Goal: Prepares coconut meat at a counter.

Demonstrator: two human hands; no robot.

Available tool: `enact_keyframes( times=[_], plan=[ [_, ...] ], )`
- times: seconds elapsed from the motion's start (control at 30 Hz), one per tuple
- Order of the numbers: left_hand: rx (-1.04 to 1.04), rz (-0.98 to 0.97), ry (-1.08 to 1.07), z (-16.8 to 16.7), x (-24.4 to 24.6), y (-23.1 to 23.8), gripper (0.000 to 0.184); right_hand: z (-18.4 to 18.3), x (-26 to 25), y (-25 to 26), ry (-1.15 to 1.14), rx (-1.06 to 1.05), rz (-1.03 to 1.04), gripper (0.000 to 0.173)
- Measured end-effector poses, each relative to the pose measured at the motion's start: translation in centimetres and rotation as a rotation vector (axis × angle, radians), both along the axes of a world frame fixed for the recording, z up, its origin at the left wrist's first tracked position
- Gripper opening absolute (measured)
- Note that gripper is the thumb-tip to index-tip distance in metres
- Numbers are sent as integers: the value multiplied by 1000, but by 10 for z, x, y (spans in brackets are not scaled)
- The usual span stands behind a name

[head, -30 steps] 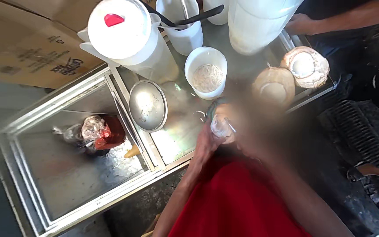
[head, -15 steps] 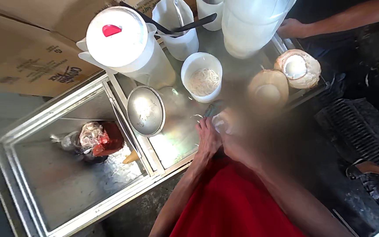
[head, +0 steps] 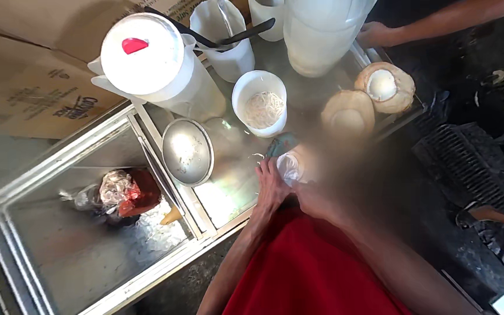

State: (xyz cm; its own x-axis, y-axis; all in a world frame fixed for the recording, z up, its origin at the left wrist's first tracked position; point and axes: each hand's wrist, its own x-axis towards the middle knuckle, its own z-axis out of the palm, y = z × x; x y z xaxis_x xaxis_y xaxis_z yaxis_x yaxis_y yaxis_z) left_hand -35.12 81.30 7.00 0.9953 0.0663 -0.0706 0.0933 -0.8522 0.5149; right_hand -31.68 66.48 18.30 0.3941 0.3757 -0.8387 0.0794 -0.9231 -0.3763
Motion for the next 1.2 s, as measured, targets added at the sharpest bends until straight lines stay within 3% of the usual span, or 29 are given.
enact_keyframes(
  times=[0.07,0.13,0.23,0.3,0.4,0.5,0.6,0.67,0.73,0.83,0.9,1.03,1.1,1.2],
  plan=[
    [1,48,23,3,-1,-3,90,8,7,-5,23,18,-80,32],
    [16,98,35,4,-2,-7,91,1,14,-4,44,98,-322,43],
    [-1,138,13,3,-7,-11,90,-23,9,3,192,330,-786,48],
    [-28,133,18,3,-7,-11,83,-29,3,10,266,448,-894,48],
    [-49,125,26,5,-6,-9,67,-31,-6,13,192,383,-588,50],
    [-31,97,-28,-2,-6,-4,81,-22,-1,-5,118,266,-264,43],
    [-10,113,-26,-5,-6,-6,89,-25,3,-8,62,254,-391,49],
    [-9,111,-45,-3,-6,-8,75,-30,1,5,13,248,-468,52],
    [-10,90,-37,2,-4,-8,63,-26,-7,15,-13,178,-340,51],
    [-14,71,5,1,-3,-4,83,-12,-8,-1,-15,97,-123,40],
    [-4,92,62,0,0,-7,97,-10,2,-12,-35,109,-156,41],
    [-7,104,47,1,-16,4,84,-18,-2,1,-55,175,-296,62],
    [-48,104,14,4,-10,-5,78,-11,-1,-5,-86,184,-335,65],
    [-61,123,32,7,-11,-9,87,-12,-1,-7,-73,169,-372,64]
  ],
)
